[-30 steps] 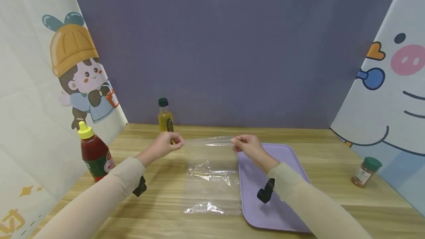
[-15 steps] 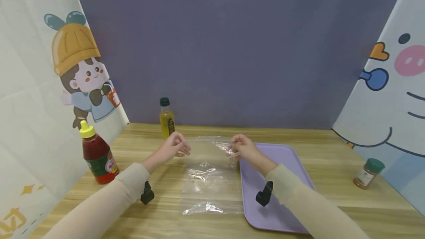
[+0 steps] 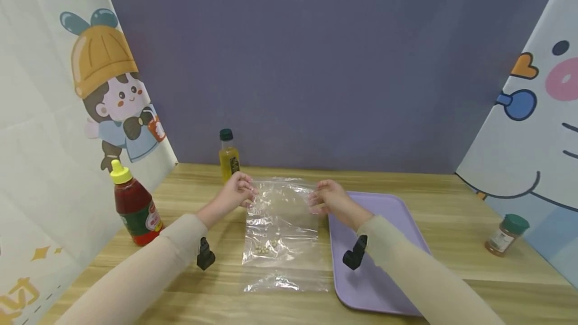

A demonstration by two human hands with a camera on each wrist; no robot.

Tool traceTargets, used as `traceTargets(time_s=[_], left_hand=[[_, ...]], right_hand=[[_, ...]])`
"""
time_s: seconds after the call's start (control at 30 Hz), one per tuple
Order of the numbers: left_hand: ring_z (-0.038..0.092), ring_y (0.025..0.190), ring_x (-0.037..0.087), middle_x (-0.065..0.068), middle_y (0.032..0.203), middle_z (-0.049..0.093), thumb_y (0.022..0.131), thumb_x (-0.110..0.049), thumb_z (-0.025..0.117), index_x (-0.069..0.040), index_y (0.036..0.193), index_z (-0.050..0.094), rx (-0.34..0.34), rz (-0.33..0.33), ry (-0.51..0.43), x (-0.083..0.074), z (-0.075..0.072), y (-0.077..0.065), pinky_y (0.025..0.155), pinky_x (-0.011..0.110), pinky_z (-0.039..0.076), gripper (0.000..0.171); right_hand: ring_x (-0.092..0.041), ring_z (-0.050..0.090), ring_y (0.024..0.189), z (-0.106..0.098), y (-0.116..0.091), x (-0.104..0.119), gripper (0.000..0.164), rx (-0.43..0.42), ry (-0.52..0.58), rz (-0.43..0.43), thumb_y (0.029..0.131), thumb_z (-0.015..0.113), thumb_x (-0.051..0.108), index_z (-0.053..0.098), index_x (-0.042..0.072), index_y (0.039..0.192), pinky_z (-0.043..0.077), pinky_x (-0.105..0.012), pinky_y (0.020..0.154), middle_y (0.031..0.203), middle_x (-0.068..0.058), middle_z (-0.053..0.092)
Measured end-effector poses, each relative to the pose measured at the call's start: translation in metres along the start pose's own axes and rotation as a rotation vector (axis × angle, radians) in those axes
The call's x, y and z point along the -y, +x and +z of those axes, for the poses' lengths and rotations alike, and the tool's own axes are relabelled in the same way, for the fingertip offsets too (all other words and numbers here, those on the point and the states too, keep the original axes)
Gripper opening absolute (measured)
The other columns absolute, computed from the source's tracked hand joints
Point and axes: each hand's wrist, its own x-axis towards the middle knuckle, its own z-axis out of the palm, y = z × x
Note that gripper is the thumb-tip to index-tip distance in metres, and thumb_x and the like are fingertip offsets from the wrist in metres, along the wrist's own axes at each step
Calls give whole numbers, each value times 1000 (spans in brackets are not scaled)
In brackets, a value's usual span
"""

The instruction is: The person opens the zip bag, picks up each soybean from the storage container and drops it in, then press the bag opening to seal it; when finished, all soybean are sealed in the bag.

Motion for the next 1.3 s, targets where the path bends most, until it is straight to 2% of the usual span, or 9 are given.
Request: traceTargets(time_s=[0.33,0.53,0.7,0.77,0.8,0.87,1.0,1.13,1.3], left_hand=[[65,83,27,29,110,59,82,18,53,11,130,38,-13,-88,88,9,9,21,75,34,62,50],[64,74,25,28,105,56,80,23,52,12,130,36,26,-109,134,25,18,31,74,36,62,54],[65,66,25,16,88,58,74,22,60,3,125,41,47,-56,52,128,4,104,62,34,62,58],[65,65,25,15,85,58,72,20,64,3,125,42,46,-55,63,157,-1,127,59,34,62,60],[64,65,24,14,85,57,71,19,66,3,126,43,43,-55,68,157,-2,126,58,34,62,62],[65,70,26,18,91,59,73,18,67,4,130,44,28,-88,117,134,0,109,62,35,62,63],[63,82,30,26,106,57,79,16,60,11,132,40,10,-146,194,59,4,53,71,36,61,57],[60,102,39,33,123,52,88,6,57,14,137,35,63,-90,312,16,-5,25,86,39,58,55],[43,131,44,29,144,42,96,-11,57,7,145,32,122,42,583,-16,-18,10,110,52,41,58]], right_hand=[[-15,57,59,3,27,-9,55,-87,-60,129,83,46,-20,33,-7,135,61,-29,58,82,-12,51],[-17,53,59,2,18,-3,60,-49,-78,166,80,43,-22,31,-10,138,60,-28,61,78,-13,49],[-15,54,62,2,26,-10,62,-37,-112,164,83,46,-15,23,-16,141,58,-27,63,85,-13,52],[-14,54,64,-1,40,-21,62,-43,-130,133,83,49,-11,26,-15,141,57,-25,63,91,-14,55],[-14,54,64,-7,55,-33,62,-36,-133,111,83,52,-8,28,-17,139,57,-25,62,91,-14,55],[-13,52,63,-21,86,-59,60,-29,-123,68,83,57,-4,34,-17,137,57,-25,61,88,-12,56],[-18,54,69,-57,127,-90,57,11,-89,-5,87,62,4,39,-14,135,58,-29,67,88,-13,57],[-37,58,108,-68,62,-27,55,32,-193,-30,94,51,6,33,-11,143,52,-44,98,128,-30,52],[-45,37,135,-83,-15,48,55,18,-484,-76,101,46,17,28,-7,147,40,-54,110,149,-30,34]])
